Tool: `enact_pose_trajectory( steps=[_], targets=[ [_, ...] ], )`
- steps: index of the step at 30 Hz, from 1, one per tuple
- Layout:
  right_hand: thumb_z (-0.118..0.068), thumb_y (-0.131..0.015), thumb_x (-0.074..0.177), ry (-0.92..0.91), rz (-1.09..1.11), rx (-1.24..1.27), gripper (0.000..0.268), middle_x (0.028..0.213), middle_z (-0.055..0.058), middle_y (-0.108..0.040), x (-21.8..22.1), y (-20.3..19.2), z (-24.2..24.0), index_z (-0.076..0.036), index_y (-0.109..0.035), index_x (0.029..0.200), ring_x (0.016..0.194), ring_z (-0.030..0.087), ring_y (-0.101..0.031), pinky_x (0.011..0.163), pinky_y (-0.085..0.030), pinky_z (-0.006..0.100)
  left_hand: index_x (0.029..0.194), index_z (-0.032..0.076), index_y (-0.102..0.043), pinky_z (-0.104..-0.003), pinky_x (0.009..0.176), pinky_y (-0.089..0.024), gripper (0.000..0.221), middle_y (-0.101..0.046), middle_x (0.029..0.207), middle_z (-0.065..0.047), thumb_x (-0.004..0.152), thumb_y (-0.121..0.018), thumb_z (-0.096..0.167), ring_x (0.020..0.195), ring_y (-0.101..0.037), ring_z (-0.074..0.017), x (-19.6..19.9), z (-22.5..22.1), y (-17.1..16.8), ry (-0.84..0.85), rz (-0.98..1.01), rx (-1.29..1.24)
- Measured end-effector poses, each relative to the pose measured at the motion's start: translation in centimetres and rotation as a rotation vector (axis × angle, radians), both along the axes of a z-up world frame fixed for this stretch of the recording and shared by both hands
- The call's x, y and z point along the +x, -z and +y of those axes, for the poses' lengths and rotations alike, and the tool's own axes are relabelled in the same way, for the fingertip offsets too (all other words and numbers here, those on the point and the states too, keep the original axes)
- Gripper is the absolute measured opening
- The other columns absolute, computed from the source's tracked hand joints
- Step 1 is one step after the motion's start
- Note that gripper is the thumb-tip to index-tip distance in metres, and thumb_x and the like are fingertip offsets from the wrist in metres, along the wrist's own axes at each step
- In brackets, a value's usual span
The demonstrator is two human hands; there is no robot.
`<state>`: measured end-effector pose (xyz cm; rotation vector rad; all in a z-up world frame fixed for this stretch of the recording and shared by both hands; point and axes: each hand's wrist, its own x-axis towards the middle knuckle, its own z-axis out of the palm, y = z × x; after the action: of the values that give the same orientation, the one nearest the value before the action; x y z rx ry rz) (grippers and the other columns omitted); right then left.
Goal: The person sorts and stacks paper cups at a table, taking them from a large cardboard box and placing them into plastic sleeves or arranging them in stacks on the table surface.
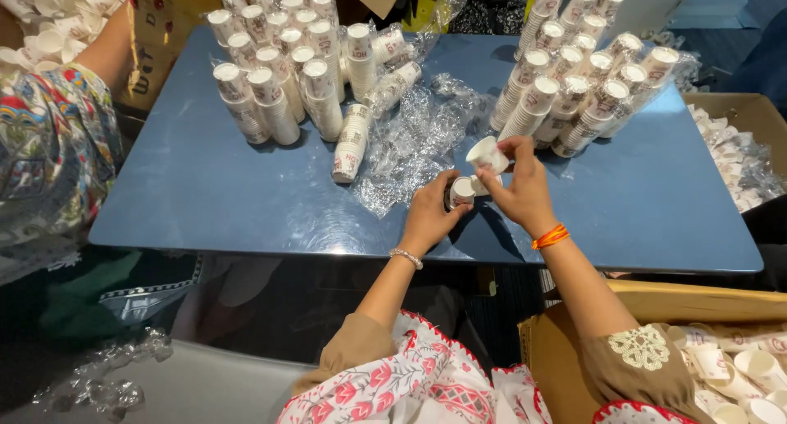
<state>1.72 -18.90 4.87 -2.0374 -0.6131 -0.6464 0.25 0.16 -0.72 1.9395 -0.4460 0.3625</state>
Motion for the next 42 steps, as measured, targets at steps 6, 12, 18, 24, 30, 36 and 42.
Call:
enact_pose_trajectory(
  steps=[6, 12, 18, 24, 30, 36, 42],
  targets=[
    [-0.012, -0.075, 0.087, 0.048, -0.068, -0.229, 0.029, 0.107, 0.017, -0.061, -2.7, -3.5, 2.2, -0.004, -0.067, 0.114, 0.089, 0.027, -0.065, 0.077, -0.055, 0.038, 0.135, 0.008, -0.054, -0.04, 0.085, -0.059, 0.069, -0.075, 0.116, -0.017, 0.074, -0.086, 0.018, 0.1, -0.075, -0.0333, 0.0, 0.1, 0.0, 0.003, 0.0, -0.003],
    [-0.024, -0.074, 0.082, 0.001, 0.254, -0.214, 0.042, 0.106, 0.014, -0.061, -1.7, -1.6, 2.5, -0.003, -0.058, 0.115, 0.098, 0.03, -0.062, 0.084, -0.054, 0.039, 0.137, 0.009, -0.053, -0.042, 0.086, -0.057, 0.072, -0.075, 0.108, -0.016, 0.072, -0.084, 0.017, 0.095, -0.074, -0.0345, -0.1, -0.1, -0.3, -0.035, 0.02, 0.051],
    [-0.017, -0.076, 0.09, -0.06, 0.007, -0.315, 0.018, 0.107, 0.012, -0.068, -0.8, 0.3, 1.3, -0.009, -0.063, 0.099, 0.103, 0.032, -0.06, 0.091, -0.049, 0.043, 0.116, 0.008, -0.068, -0.041, 0.081, -0.058, 0.049, -0.075, 0.107, -0.014, 0.071, -0.086, 0.02, 0.088, -0.075, -0.032, -0.5, 0.0, -0.9, -0.021, 0.038, 0.024],
    [0.009, -0.059, 0.078, 0.135, -0.08, -0.583, 0.062, 0.146, 0.008, -0.06, 0.0, 0.6, 0.1, -0.012, -0.061, 0.137, 0.132, 0.035, -0.051, 0.109, -0.046, 0.045, 0.114, 0.007, -0.069, -0.037, 0.079, -0.06, 0.048, -0.076, 0.105, -0.011, 0.073, -0.087, 0.023, 0.086, -0.076, -0.0264, -0.4, 0.1, -0.4, 0.011, 0.033, -0.028],
    [-0.012, -0.076, 0.06, 0.057, -0.089, -0.771, 0.091, 0.153, 0.009, -0.046, 0.8, 1.5, 1.9, -0.018, -0.05, 0.147, 0.141, 0.039, -0.037, 0.103, -0.042, 0.052, 0.114, 0.007, -0.07, -0.039, 0.081, -0.059, 0.048, -0.076, 0.103, -0.011, 0.072, -0.087, 0.023, 0.085, -0.075, -0.0277, -0.4, 0.0, -0.6, -0.003, 0.032, 0.022],
    [-0.006, -0.068, 0.084, 0.247, -0.122, -0.805, 0.061, 0.143, 0.011, -0.051, 1.8, 3.4, 0.6, -0.019, -0.061, 0.143, 0.139, 0.034, -0.05, 0.108, -0.048, 0.046, 0.113, 0.008, -0.07, -0.041, 0.084, -0.058, 0.047, -0.076, 0.106, -0.011, 0.073, -0.087, 0.024, 0.09, -0.074, -0.0292, -0.5, 0.0, -0.6, -0.016, 0.006, 0.04],
    [-0.005, -0.066, 0.082, 0.377, -0.201, -0.817, 0.041, 0.14, 0.01, -0.063, 1.4, 2.6, 0.1, -0.008, -0.065, 0.123, 0.118, 0.033, -0.056, 0.091, -0.051, 0.043, 0.116, 0.008, -0.069, -0.041, 0.086, -0.058, 0.049, -0.075, 0.108, -0.01, 0.073, -0.087, 0.025, 0.09, -0.075, -0.0292, -0.3, 0.0, -0.3, -0.019, 0.001, 0.06]
  ],
)
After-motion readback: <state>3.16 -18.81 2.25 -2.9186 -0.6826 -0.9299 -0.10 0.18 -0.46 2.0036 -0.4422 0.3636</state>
